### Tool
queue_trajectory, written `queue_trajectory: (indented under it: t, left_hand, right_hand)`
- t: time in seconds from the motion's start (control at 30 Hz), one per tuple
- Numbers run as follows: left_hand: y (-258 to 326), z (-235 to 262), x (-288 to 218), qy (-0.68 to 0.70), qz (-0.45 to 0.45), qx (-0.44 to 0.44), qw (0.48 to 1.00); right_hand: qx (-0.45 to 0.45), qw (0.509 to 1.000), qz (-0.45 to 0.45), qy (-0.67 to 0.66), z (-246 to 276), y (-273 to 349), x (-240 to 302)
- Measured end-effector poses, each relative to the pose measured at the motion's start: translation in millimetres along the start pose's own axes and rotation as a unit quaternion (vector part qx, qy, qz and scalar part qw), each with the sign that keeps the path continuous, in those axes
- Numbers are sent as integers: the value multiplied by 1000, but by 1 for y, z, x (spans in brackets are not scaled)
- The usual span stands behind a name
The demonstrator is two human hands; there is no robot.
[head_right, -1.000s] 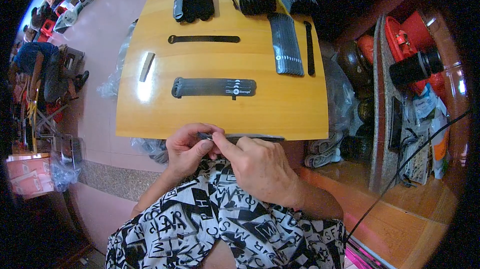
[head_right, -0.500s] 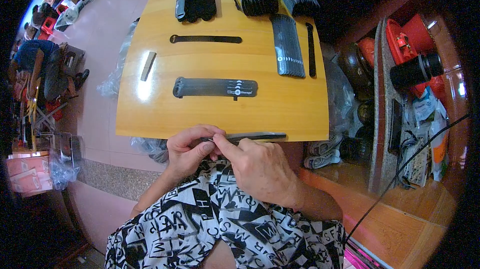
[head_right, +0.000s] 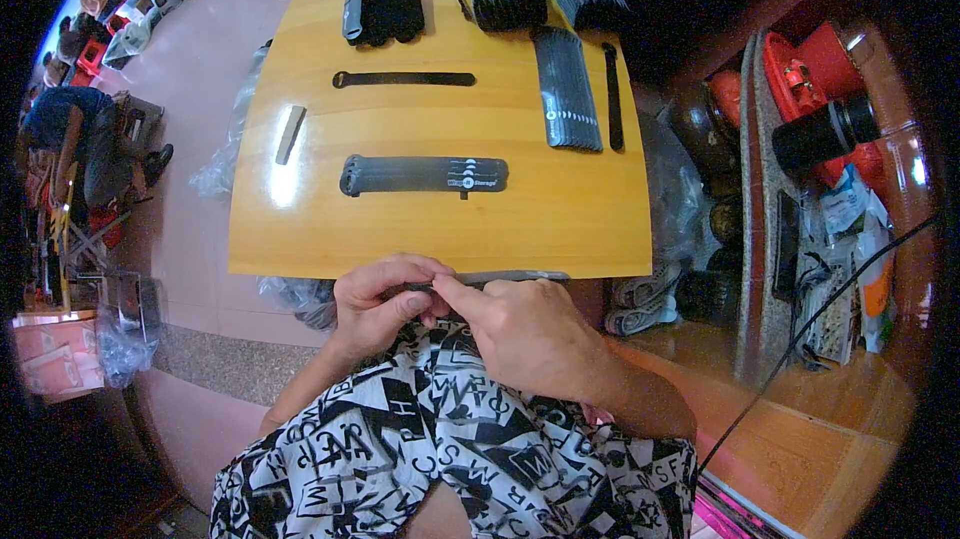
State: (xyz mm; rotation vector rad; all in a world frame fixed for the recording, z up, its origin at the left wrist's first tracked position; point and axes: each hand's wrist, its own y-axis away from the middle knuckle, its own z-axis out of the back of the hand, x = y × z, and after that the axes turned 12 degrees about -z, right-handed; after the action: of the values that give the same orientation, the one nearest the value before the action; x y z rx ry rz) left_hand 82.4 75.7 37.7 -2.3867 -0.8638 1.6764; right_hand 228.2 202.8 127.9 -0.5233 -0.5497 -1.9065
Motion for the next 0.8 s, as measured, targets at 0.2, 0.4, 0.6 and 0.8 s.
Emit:
queue_trajectory:
  t: [0.2,0.4,0.6,0.8]
  left_hand:
    - [3,-3,-2,27,31,-21,999]
    - [5,-4,2,117,56,-40,991]
    - [4,-11,0,36,45,-39,998]
    - [4,-10,0,7,47,-18,999]
  right_hand:
    - [-8,999,13,-29,2,1,-1]
    - [19,999,28,-10,13,5,-1]
    - [15,1000,16,10,13,8,5]
    - [33,996,-35,71,10,15,11]
